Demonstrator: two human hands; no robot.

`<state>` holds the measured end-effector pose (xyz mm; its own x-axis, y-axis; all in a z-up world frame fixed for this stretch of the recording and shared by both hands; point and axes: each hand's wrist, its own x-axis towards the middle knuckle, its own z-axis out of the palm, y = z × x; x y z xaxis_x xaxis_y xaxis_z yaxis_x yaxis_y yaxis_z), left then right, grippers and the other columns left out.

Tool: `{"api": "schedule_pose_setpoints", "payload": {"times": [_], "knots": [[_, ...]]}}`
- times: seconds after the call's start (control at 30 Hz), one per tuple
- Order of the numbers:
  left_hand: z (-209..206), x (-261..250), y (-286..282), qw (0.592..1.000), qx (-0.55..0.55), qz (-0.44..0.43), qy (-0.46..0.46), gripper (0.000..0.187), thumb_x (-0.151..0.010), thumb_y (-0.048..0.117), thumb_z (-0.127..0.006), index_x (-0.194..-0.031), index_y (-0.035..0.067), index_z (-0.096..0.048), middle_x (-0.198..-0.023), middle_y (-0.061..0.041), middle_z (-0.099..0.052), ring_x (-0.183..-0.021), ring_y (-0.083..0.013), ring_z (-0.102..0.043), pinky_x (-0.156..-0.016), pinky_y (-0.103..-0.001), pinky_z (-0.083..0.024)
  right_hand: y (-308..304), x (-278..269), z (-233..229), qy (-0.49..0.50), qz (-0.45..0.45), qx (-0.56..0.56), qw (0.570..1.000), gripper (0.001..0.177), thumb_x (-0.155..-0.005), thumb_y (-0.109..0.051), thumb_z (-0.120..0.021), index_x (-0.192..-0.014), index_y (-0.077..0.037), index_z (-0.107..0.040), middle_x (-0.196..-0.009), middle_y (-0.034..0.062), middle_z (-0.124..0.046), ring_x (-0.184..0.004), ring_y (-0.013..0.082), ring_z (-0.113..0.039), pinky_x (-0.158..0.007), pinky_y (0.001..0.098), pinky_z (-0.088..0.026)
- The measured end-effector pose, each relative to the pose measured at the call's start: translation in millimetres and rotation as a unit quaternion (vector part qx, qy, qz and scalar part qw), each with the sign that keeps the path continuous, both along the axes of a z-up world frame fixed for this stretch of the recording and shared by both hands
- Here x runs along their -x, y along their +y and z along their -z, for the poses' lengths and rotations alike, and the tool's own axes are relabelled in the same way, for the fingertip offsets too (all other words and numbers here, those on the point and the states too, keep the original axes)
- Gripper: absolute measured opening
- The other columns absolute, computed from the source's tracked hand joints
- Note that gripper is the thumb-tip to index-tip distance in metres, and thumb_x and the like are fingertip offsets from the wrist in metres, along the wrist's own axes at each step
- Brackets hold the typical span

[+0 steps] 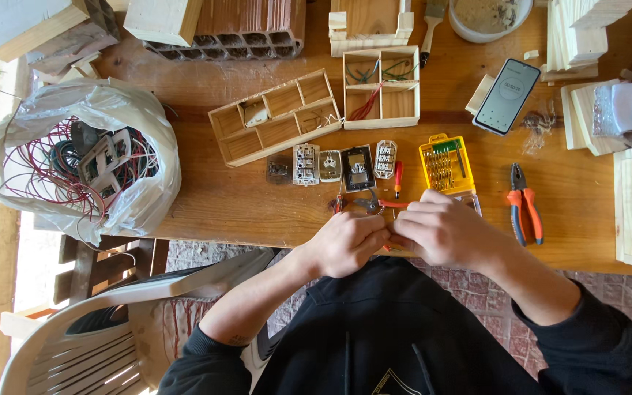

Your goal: The person strips red wires with pliers, twists the ends, and inserts them into a terminal block. They then use a screwdriver to tighten the screws securing the wires in place.

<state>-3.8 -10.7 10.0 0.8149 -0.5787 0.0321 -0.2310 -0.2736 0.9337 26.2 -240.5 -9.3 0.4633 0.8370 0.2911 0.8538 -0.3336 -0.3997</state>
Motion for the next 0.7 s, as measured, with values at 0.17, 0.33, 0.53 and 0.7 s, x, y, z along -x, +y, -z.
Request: {"api": "schedule_pose_setpoints", "payload": {"times": [0.17,0.33,0.53,0.7], "knots": [[-19,-5,5,0.999,-0.032,0.004,0.014,0.041,-0.103,0.034,-0.049,-0.075,0.005,-0.050,-0.062,-0.022,-0.049,-0.061,-0.0472,-0.057,-0.056,-0.050,-0.048,4,-2,4,-0.022,-0.001,0.001,1.000,0.029,-0.102,-0.027,-0.056,-0.077,-0.015,-0.064,-0.066,-0.0001,-0.062,-0.062,0.0206,-0.061,-0.062,0.0345,-0.045],[0,-2,-1,0.995,0.042,-0.009,0.094,0.041,-0.105,0.027,-0.048,-0.072,0.003,-0.047,-0.059,-0.020,-0.046,-0.058,-0.0351,-0.048,-0.058,-0.044,-0.047,1,-7,18,-0.070,0.003,-0.020,0.997,0.030,-0.101,-0.025,-0.056,-0.073,-0.016,-0.058,-0.061,-0.0027,-0.053,-0.058,0.0205,-0.056,-0.058,0.0345,-0.043],[47,22,-17,0.916,0.226,-0.106,0.313,0.036,-0.103,0.013,-0.051,-0.066,0.012,-0.051,-0.059,0.003,-0.036,-0.056,-0.0109,-0.036,-0.051,-0.023,-0.034,0,-4,30,-0.039,-0.012,-0.078,0.996,0.022,-0.099,-0.012,-0.052,-0.088,-0.012,-0.070,-0.054,-0.0028,-0.055,-0.047,0.0152,-0.054,-0.051,0.0280,-0.045],[49,34,-32,0.798,0.403,-0.174,0.413,0.034,-0.100,0.003,-0.049,-0.068,0.011,-0.045,-0.064,0.004,-0.021,-0.053,-0.0069,-0.025,-0.046,-0.018,-0.024,0,-3,37,0.001,-0.021,-0.102,0.995,0.023,-0.099,-0.015,-0.052,-0.102,-0.007,-0.074,-0.051,-0.0022,-0.057,-0.043,0.0124,-0.052,-0.047,0.0261,-0.045]]}}
